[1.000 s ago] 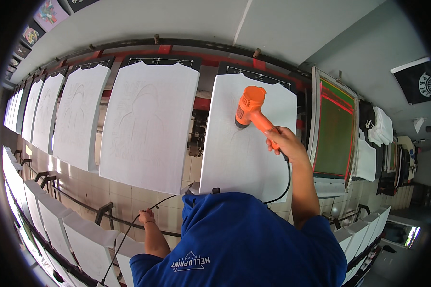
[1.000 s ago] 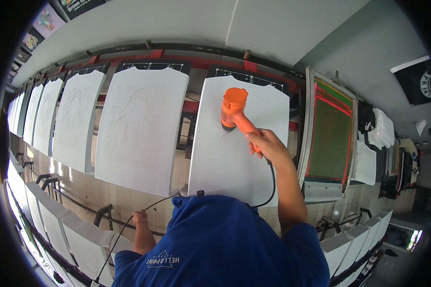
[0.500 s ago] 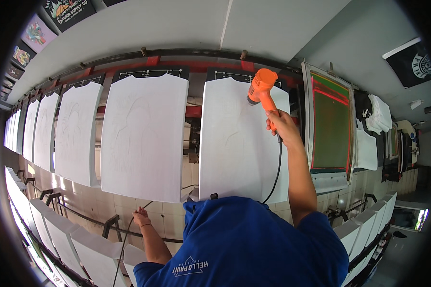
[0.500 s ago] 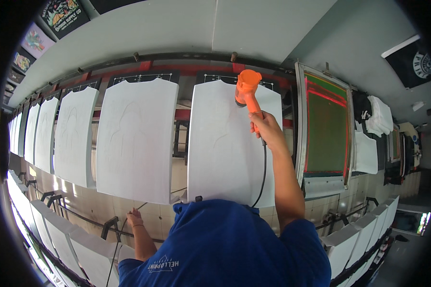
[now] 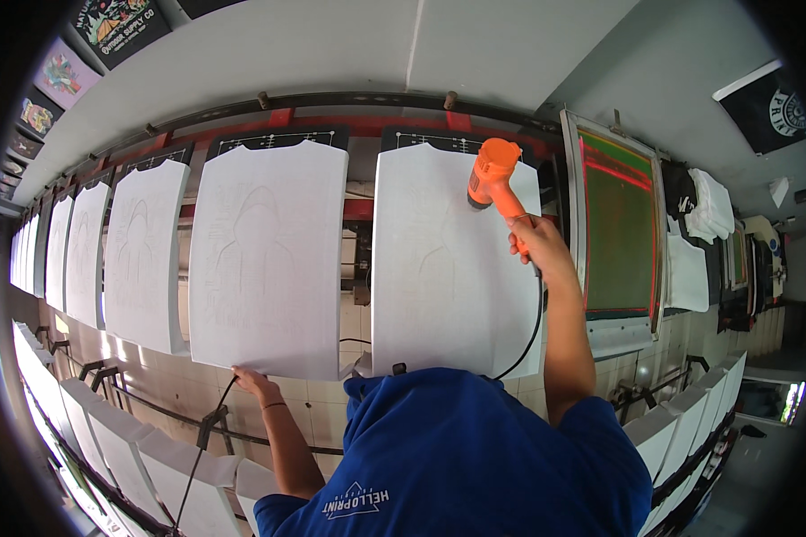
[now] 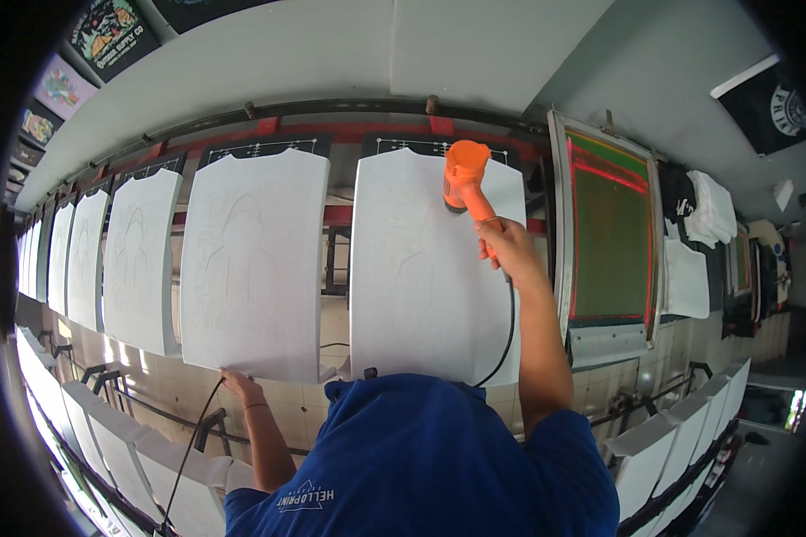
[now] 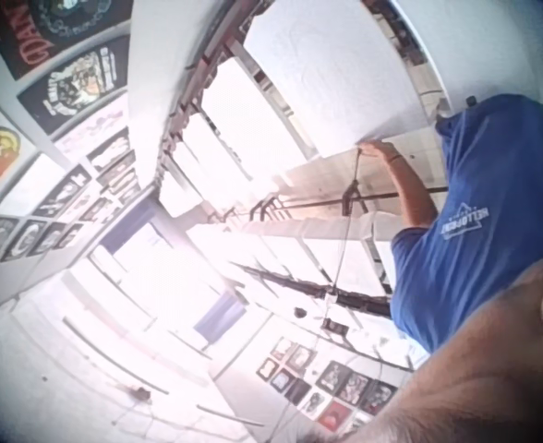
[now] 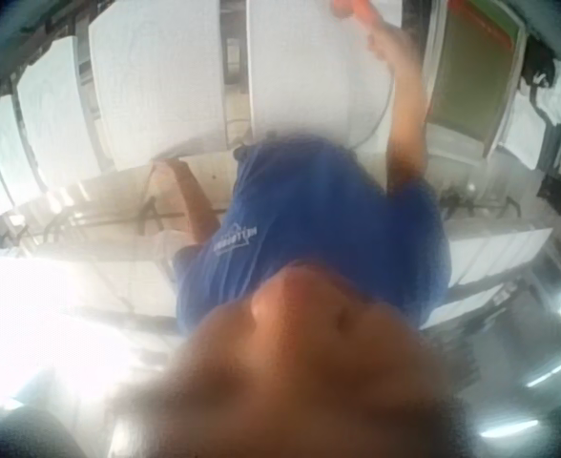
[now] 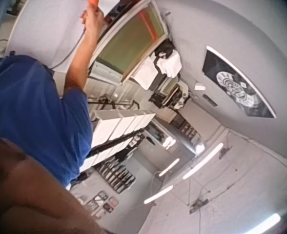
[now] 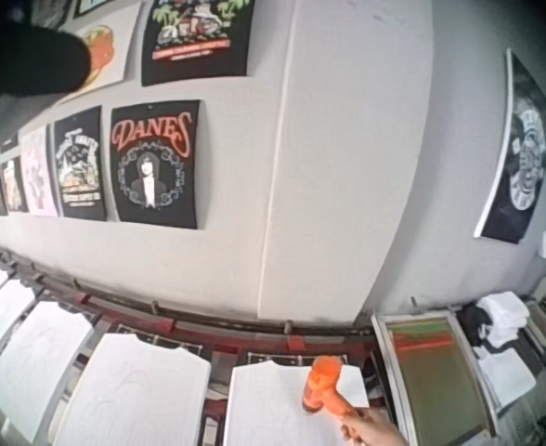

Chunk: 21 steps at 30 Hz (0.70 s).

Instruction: The person uses an orange heat gun to apply heat to white t-shirts laid out on a workbench. The person moves the heat gun back and forth over the surface of each shirt while occasionally touching the fabric with the left hand.

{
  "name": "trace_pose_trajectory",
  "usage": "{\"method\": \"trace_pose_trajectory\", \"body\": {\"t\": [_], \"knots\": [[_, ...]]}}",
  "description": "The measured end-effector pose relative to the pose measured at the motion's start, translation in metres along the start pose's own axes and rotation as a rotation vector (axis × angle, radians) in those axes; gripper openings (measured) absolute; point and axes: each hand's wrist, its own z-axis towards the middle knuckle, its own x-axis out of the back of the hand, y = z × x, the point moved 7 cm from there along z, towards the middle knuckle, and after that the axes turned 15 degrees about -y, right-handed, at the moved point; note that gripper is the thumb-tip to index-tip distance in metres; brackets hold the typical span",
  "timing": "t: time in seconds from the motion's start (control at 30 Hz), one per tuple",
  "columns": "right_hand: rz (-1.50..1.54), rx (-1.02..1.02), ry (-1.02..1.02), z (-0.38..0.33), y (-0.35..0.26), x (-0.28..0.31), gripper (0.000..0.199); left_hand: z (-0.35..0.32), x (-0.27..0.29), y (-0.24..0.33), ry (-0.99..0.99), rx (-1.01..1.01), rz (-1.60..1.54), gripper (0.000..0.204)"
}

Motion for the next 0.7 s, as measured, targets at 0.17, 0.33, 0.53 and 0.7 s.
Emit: {"method": "trace_pose_trajectory", "body": {"t": [0.17,0.33,0.53,0.7], "knots": [[0.0,0.017,-0.02,-0.015,0.009,0.011,0.032,-0.038,-0.033,-0.018,-0.092,-0.153,-0.016,0.062],[-0.006,-0.015,0.071,-0.033,0.007,0.029,0.034,-0.081,-0.052,-0.032,-0.075,-0.174,0.062,0.054],[0.074,0.125,0.076,0.003,0.023,0.043,0.035,-0.093,-0.046,-0.072,-0.139,-0.127,0.101,0.06],[0.15,0.13,0.014,0.019,0.02,0.04,0.035,-0.125,-0.063,-0.058,-0.109,-0.065,0.002,0.048]]}}
